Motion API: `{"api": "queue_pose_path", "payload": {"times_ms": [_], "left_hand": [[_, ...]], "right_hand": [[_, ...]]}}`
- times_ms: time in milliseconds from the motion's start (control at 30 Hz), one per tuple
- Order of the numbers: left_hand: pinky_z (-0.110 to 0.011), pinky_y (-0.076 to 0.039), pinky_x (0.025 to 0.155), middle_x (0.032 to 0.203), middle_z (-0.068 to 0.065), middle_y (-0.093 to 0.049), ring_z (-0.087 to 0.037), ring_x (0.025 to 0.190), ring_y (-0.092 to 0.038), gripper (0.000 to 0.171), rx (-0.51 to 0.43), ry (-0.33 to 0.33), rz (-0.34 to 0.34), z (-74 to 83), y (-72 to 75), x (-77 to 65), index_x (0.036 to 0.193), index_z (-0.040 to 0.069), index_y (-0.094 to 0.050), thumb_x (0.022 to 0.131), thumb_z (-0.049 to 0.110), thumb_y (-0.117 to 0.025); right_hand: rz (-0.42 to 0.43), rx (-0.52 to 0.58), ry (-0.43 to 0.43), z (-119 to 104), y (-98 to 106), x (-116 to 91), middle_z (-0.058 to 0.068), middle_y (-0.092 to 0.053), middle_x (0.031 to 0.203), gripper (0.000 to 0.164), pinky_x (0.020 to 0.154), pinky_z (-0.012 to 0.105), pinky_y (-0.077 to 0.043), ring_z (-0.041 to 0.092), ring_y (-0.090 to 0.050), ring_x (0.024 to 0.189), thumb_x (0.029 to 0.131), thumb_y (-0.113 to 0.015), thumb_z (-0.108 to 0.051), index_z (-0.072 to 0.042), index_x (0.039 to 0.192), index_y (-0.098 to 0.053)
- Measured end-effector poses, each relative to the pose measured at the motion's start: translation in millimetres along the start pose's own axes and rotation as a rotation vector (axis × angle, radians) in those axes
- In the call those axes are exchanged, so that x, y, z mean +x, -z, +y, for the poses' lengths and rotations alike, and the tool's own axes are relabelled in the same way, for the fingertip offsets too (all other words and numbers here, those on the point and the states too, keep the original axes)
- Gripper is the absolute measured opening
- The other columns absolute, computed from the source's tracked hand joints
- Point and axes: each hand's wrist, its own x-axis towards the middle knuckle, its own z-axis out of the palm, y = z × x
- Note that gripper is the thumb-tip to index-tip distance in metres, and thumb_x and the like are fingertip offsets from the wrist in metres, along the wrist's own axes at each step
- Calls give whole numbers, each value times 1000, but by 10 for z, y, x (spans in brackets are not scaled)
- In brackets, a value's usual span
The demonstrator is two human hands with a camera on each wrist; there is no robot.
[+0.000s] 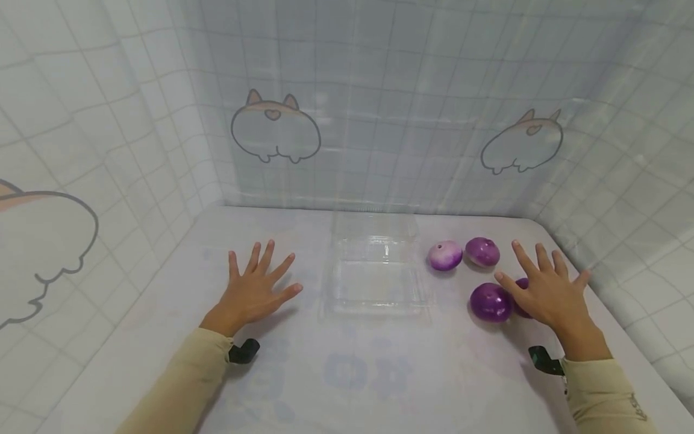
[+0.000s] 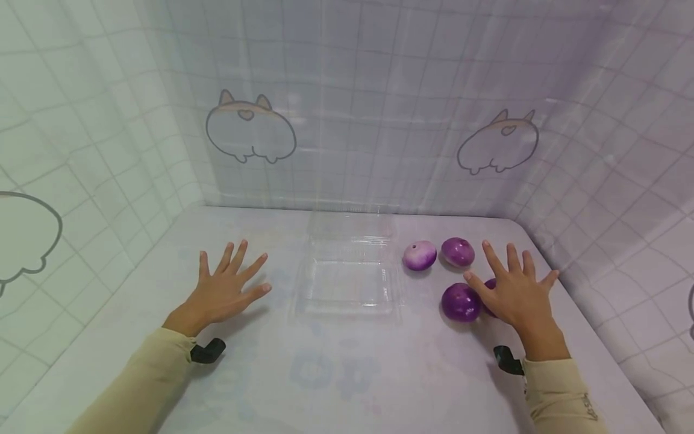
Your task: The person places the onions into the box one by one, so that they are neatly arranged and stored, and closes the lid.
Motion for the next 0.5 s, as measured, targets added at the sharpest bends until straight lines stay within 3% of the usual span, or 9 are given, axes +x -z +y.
{"api": "queue_pose_path", "payload": {"times_ms": [267,500], "left_hand": [[-71,22,105,167,-18,-1,-45,150,2,84,-10,-12,18,66,-13,-52,160,30,-27,93,80,-28],[-71,21,105,166,-17,-3,-46,150,0,82,-31,-25,41,97,-65,-70,160,30,-25,94,78,-31]], "right_hand": [[31,-3,10,-58,-27,-75,37,-22,154,84,92,88,7,62,-16,138,96,-44,-68,-26,162,-13],[70,8,13,-106,-69,-138,36,-28,152,83,94,88,-1,59,-22,135,96,-47,-66,-26,162,-17]]}}
